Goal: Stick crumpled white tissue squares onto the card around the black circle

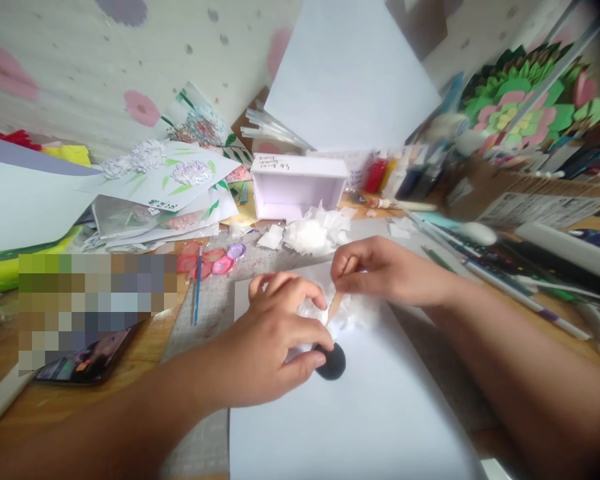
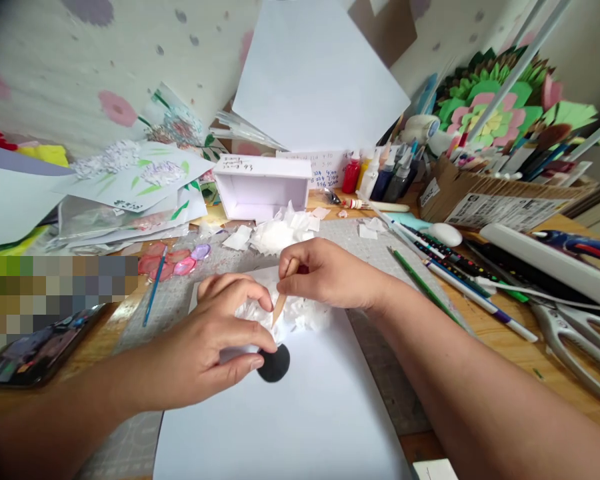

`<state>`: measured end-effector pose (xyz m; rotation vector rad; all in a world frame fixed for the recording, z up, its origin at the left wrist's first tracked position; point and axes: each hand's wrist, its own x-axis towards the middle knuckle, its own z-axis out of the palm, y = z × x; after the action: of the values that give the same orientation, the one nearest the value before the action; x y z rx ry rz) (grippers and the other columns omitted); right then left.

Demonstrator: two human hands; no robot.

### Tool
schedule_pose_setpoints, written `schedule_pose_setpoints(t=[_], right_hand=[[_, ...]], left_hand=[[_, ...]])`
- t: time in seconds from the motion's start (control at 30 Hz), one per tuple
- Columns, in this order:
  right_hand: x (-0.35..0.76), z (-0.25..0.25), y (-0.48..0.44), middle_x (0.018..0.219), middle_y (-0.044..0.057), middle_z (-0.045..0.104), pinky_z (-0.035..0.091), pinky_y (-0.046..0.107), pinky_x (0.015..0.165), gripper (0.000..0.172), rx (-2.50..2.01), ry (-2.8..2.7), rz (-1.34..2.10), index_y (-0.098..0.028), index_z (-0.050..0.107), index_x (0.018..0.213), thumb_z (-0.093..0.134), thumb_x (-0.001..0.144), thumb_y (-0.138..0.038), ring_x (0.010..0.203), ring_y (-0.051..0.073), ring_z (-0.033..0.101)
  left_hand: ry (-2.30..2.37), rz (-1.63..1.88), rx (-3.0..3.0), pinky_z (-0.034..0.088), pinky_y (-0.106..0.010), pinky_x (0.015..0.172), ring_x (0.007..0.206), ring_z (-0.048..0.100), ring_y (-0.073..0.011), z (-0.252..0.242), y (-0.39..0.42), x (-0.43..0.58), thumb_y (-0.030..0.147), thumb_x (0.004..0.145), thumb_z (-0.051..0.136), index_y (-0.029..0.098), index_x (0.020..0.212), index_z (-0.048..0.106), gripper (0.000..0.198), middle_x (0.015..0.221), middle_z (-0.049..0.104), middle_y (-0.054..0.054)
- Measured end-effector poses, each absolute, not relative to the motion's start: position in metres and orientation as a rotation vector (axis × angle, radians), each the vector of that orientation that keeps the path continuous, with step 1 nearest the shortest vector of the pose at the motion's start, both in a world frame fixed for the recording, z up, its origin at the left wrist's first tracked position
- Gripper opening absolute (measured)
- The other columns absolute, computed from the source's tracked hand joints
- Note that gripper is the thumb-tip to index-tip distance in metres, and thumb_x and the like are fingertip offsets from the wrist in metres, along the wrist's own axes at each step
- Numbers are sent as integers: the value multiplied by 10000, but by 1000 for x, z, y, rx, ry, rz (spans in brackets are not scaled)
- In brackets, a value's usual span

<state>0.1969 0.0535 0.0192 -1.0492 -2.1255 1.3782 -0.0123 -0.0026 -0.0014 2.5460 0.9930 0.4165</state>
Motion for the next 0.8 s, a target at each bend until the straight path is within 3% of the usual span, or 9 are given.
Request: schedule_pose_setpoints(t=[0.2, 0.37, 0.57, 0.8], right_hand=[[230, 2, 87, 678, 16, 572, 408, 249, 605, 164, -1207, -1651, 918, -134, 560, 761, 630, 745, -281, 625, 124, 523], [233, -8, 94, 799, 64, 635, 463, 266, 628, 154, -1286, -1608, 954, -140, 572, 749, 625, 722, -282, 721, 171, 597], [223, -11, 91, 621, 49, 653, 484, 248, 530, 124, -1444, -1554, 1074, -170, 509, 637, 603, 697, -224, 611, 182, 630], [219, -5, 87, 617, 50, 678, 496, 219, 492, 151, -1421, -1454, 1210, -182, 428, 644, 543, 741, -168, 625, 191, 674]], left_hand=[[1063, 390, 2527, 199, -396, 873, 1078, 368, -216, 0, 0, -11, 166, 760, 576, 357, 826, 673, 224, 1131, 493, 25], [1047, 412, 2520, 182, -405, 874, 1086, 353, -229, -4, 0, -13, 193, 774, 572, 352, 830, 673, 197, 1154, 489, 27], [1036, 433, 2511, 187, -399, 865, 1089, 358, -221, -10, 2, -16, 232, 784, 574, 363, 841, 669, 171, 1149, 489, 34], [1062, 426, 2527, 196, -399, 861, 1091, 367, -217, -10, 5, -14, 227, 780, 577, 375, 846, 673, 189, 1139, 505, 36]])
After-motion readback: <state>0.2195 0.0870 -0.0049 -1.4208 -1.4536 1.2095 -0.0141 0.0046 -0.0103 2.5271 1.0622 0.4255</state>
